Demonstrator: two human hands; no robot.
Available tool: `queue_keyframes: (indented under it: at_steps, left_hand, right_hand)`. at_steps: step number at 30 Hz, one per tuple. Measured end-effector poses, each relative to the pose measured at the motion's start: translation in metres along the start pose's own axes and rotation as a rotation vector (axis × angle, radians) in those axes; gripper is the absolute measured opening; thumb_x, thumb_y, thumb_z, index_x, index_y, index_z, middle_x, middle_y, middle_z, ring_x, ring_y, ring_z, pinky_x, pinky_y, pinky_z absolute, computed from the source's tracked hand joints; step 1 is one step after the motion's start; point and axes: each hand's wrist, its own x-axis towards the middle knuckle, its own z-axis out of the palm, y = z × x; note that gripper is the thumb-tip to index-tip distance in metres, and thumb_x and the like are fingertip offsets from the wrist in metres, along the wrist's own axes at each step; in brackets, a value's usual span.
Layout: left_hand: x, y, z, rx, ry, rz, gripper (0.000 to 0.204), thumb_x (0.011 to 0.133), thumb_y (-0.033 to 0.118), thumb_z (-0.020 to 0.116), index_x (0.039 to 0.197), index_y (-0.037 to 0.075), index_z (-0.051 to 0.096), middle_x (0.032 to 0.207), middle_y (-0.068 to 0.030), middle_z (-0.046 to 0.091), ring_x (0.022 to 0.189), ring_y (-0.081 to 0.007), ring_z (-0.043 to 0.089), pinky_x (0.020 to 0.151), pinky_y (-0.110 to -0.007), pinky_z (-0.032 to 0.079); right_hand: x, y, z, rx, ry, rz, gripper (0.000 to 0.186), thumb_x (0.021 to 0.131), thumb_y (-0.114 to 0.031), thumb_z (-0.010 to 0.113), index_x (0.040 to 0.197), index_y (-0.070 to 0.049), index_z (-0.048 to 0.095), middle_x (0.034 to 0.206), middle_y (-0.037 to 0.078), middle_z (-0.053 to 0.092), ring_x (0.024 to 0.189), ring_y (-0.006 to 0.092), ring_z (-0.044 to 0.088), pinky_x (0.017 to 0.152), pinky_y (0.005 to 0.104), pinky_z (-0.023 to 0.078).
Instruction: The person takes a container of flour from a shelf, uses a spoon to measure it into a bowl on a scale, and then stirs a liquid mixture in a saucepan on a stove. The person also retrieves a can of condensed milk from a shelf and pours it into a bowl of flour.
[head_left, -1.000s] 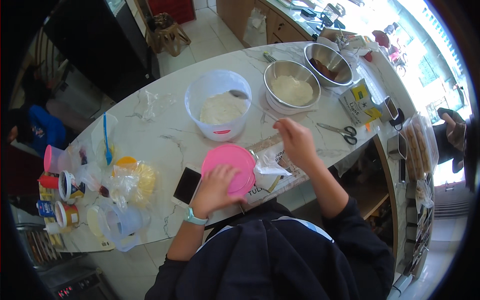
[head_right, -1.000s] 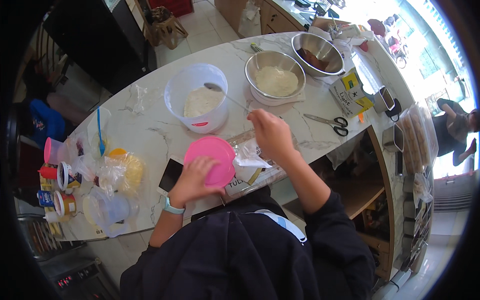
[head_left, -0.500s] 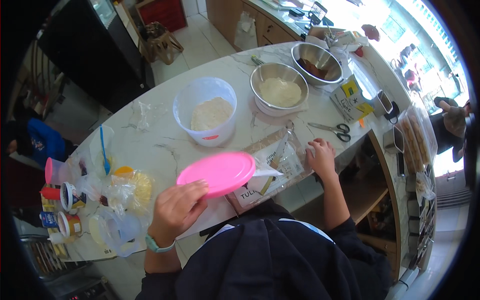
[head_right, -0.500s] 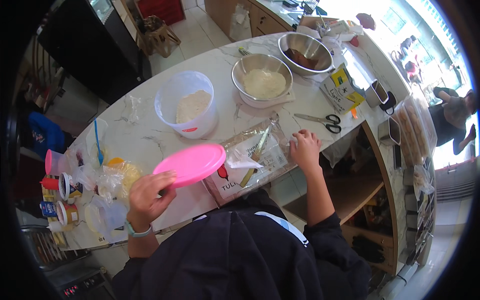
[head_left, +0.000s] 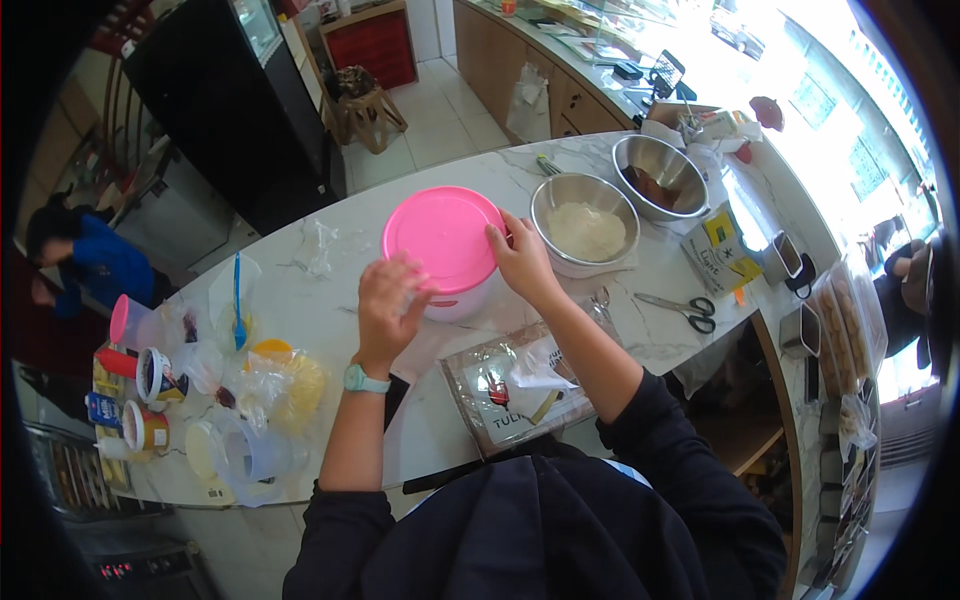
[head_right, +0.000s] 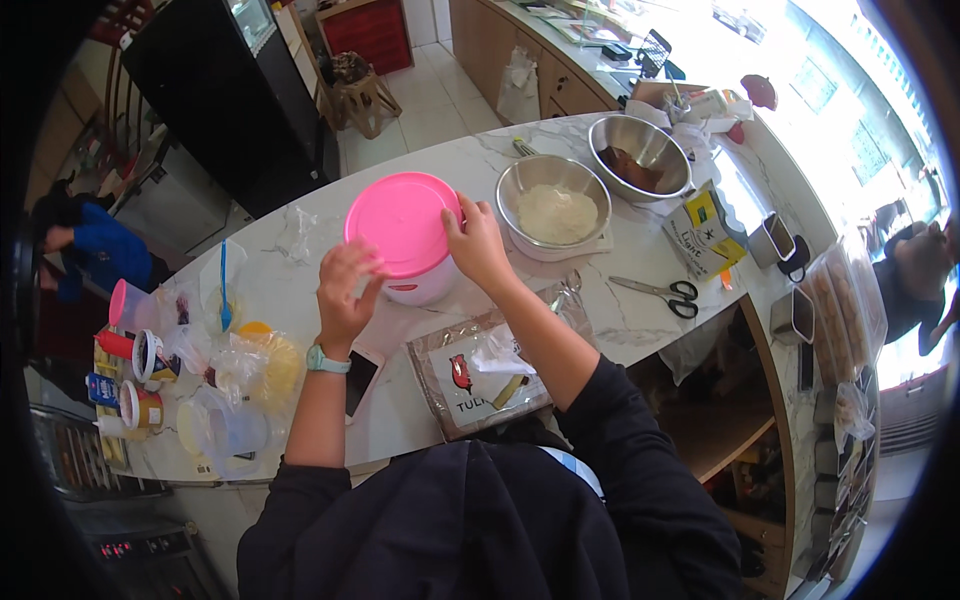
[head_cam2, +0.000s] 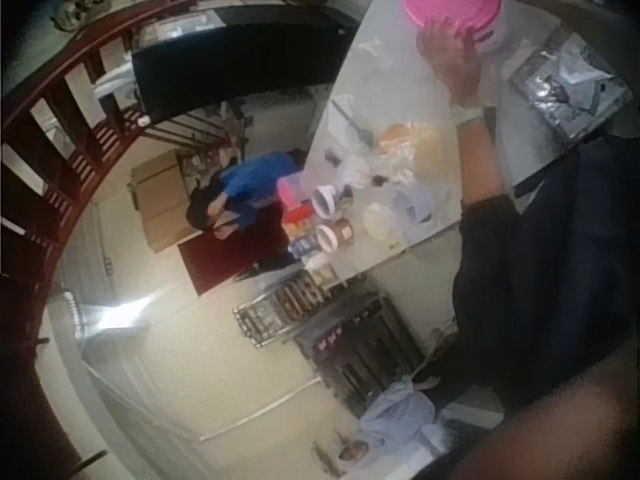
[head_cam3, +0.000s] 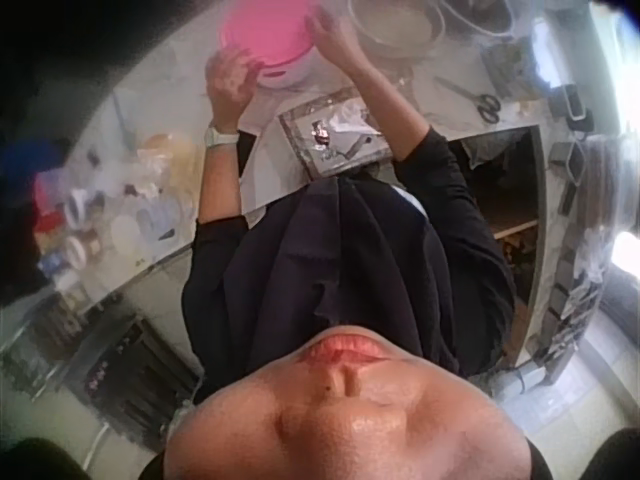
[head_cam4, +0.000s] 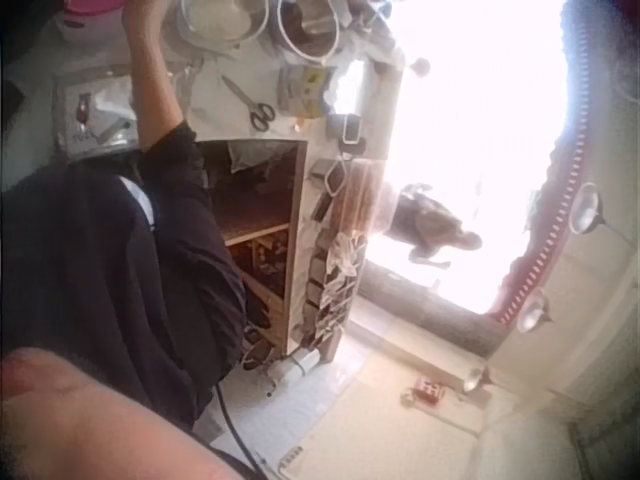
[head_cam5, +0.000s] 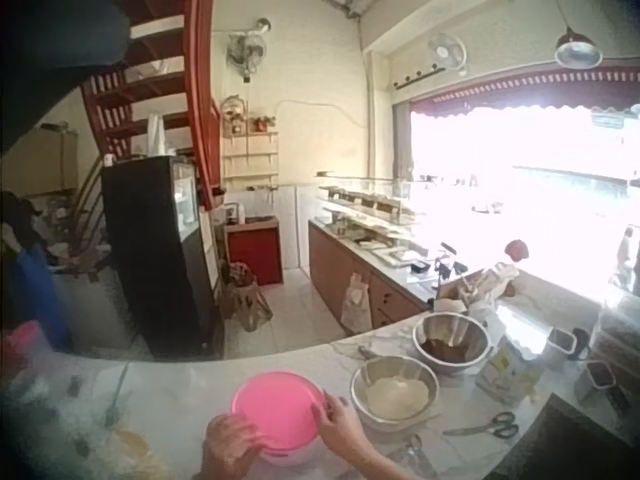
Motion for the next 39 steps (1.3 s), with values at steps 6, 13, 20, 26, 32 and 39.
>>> queue_keyframes:
  at_steps: [6,13,20,26,32,39]
  left_hand:
    - [0.019,-0.032,0.030,-0.717,0.336,-0.936,0.038,0.090,0.025,0.057,0.116,-0.002,0.056,0.112,-0.0144,0.060,0.105,-0.0207,0.055,0.091,-0.031,0.042]
    - [0.045,-0.075,0.028,-0.707,0.022,-1.031,0.035,0.092,0.027,0.052,0.106,-0.004,0.061,0.095,-0.0099,0.065,0.086,-0.0153,0.059,0.077,-0.026,0.046]
    - [0.077,-0.099,0.044,-0.912,-0.162,-1.117,0.028,0.087,0.024,0.061,0.088,-0.004,0.063,0.075,-0.0065,0.064,0.063,-0.0093,0.057,0.058,-0.023,0.047]
    - [0.090,-0.108,0.052,-0.752,-0.275,-0.996,0.028,0.084,0.023,0.065,0.077,-0.004,0.064,0.068,-0.0044,0.062,0.060,-0.0086,0.055,0.054,-0.023,0.044]
    - [0.102,-0.148,0.051,-0.512,-0.416,-0.825,0.035,0.080,0.026,0.070,0.063,-0.002,0.058,0.060,0.0011,0.055,0.053,-0.0060,0.042,0.047,-0.025,0.033]
    - [0.043,-0.057,0.056,-1.570,-0.361,-0.834,0.062,0.093,0.041,0.047,0.133,-0.004,0.034,0.134,-0.0155,0.042,0.123,-0.0254,0.042,0.105,-0.039,0.031]
  right_hand:
    - [0.017,0.000,0.017,-0.189,0.130,-0.179,0.038,0.093,-0.026,0.047,0.119,0.001,0.051,0.106,0.024,0.049,0.091,0.0366,0.054,0.083,0.0384,0.043]
    - [0.035,-0.010,0.009,-0.374,-0.030,-0.120,0.028,0.093,-0.019,0.040,0.102,0.002,0.054,0.104,0.024,0.051,0.094,0.0416,0.053,0.082,0.0450,0.044]
    - [0.038,-0.005,0.018,-0.342,0.027,-0.100,0.017,0.086,-0.012,0.043,0.095,0.001,0.051,0.102,0.020,0.053,0.093,0.0396,0.054,0.080,0.0452,0.044]
    - [0.036,-0.002,0.017,-0.196,0.081,-0.012,0.018,0.086,-0.013,0.043,0.097,0.001,0.045,0.100,0.024,0.054,0.093,0.0419,0.053,0.079,0.0472,0.042]
    - [0.044,-0.007,0.031,-0.039,0.026,0.077,0.022,0.085,-0.014,0.044,0.099,0.003,0.044,0.095,0.028,0.057,0.092,0.0440,0.055,0.078,0.0485,0.044]
    - [0.041,0.042,0.015,-0.298,0.266,-0.102,0.020,0.078,-0.008,0.050,0.093,0.004,0.053,0.100,0.023,0.053,0.090,0.0407,0.057,0.075,0.0440,0.049]
